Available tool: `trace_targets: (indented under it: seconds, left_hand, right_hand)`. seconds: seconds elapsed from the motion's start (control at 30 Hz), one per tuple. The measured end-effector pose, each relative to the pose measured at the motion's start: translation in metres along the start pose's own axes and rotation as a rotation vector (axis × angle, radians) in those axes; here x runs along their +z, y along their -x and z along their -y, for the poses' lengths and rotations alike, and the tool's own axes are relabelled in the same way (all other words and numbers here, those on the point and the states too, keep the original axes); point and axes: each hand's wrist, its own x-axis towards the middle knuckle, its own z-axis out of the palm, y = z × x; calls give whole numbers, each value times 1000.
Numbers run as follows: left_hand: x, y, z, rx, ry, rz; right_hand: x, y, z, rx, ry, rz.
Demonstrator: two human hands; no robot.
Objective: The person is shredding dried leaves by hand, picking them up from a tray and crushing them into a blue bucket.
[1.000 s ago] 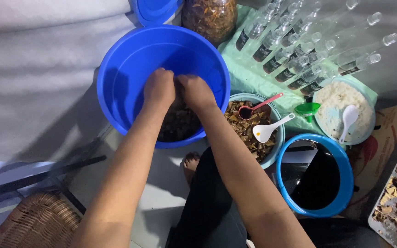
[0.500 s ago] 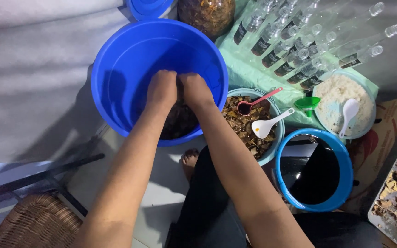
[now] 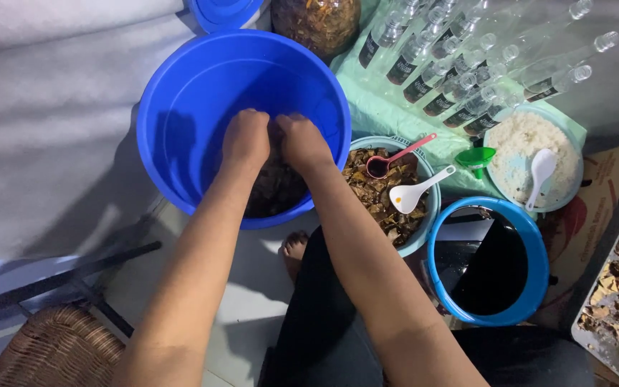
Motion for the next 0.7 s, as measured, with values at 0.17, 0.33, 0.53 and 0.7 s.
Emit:
trace_targets:
  seconds: [0.17, 0.33, 0.53, 0.7]
  left_hand:
    - [2, -2, -4, -13, -7, 32]
    - [11, -3, -6, -43, -60, 48]
    - [16, 0, -13, -62, -10, 70]
    - [17, 2, -23, -87, -2, 100]
  right_hand:
    - [-3, 3, 5, 80, -22, 51]
    - [-3, 0, 2, 176, 97, 113]
    - [-6, 3, -3, 257, 232, 205]
    - [-3, 7, -9, 405, 188, 216]
